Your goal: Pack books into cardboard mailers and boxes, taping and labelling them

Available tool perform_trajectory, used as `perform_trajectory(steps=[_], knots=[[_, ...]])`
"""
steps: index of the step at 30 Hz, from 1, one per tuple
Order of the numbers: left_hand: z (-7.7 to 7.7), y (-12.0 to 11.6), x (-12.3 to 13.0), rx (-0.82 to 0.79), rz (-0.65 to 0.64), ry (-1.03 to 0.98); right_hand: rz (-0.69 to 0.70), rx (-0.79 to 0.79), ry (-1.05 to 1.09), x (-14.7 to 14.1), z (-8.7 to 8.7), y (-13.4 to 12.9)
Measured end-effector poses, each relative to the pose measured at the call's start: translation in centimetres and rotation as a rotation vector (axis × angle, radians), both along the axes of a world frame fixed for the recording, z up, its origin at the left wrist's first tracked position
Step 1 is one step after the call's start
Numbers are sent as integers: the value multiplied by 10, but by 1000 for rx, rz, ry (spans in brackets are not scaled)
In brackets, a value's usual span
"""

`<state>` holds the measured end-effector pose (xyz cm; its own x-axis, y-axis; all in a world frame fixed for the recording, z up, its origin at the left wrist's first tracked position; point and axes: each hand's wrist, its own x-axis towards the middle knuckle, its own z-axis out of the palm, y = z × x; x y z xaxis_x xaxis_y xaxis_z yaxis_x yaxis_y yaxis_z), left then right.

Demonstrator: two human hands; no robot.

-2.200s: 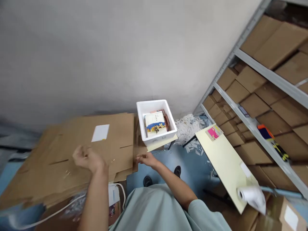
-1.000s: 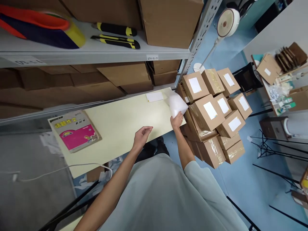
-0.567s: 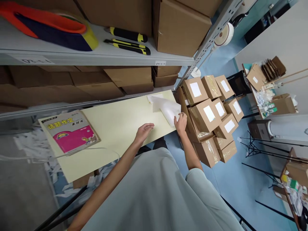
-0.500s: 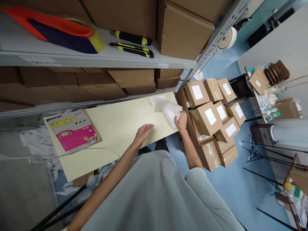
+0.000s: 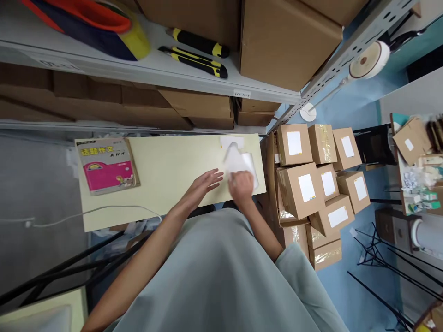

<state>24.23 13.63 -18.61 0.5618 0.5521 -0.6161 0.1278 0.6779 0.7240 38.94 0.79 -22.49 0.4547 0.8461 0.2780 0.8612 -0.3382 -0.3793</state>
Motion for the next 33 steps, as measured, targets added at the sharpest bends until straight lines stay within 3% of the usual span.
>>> perform_trajectory(steps=[3, 5, 6, 8, 11, 14, 17, 19, 21, 24, 27, 33], knots=[[5, 12, -11, -1, 275, -3, 466, 30, 23, -50, 3, 7], [1, 25, -30, 60, 480, 10, 567, 16, 77, -58, 2, 9], [-2, 31, -43, 82, 562, 14, 528, -4, 107, -53, 0, 9], [-9, 41, -71, 89, 669, 29, 315, -69, 160, -30, -9, 7], [-18, 50, -104, 41, 762, 61, -114, -242, 219, 18, -36, 9], [-22, 57, -122, 37, 846, 60, -346, -437, 320, 53, -65, 10], [-22, 64, -139, 81, 886, 10, -377, -466, 374, 73, -80, 0], [-24, 69, -154, 125, 884, -34, -361, -429, 357, 83, -82, -12], [-30, 72, -171, 107, 915, 61, -363, -394, 327, 93, -81, -23], [-49, 77, -191, -36, 983, 367, -365, -389, 316, 104, -81, -32], [-73, 82, -202, -128, 972, 542, -327, -427, 337, 108, -85, -33], [-109, 97, -221, -65, 836, 774, -332, -468, 307, 113, -86, -37]])
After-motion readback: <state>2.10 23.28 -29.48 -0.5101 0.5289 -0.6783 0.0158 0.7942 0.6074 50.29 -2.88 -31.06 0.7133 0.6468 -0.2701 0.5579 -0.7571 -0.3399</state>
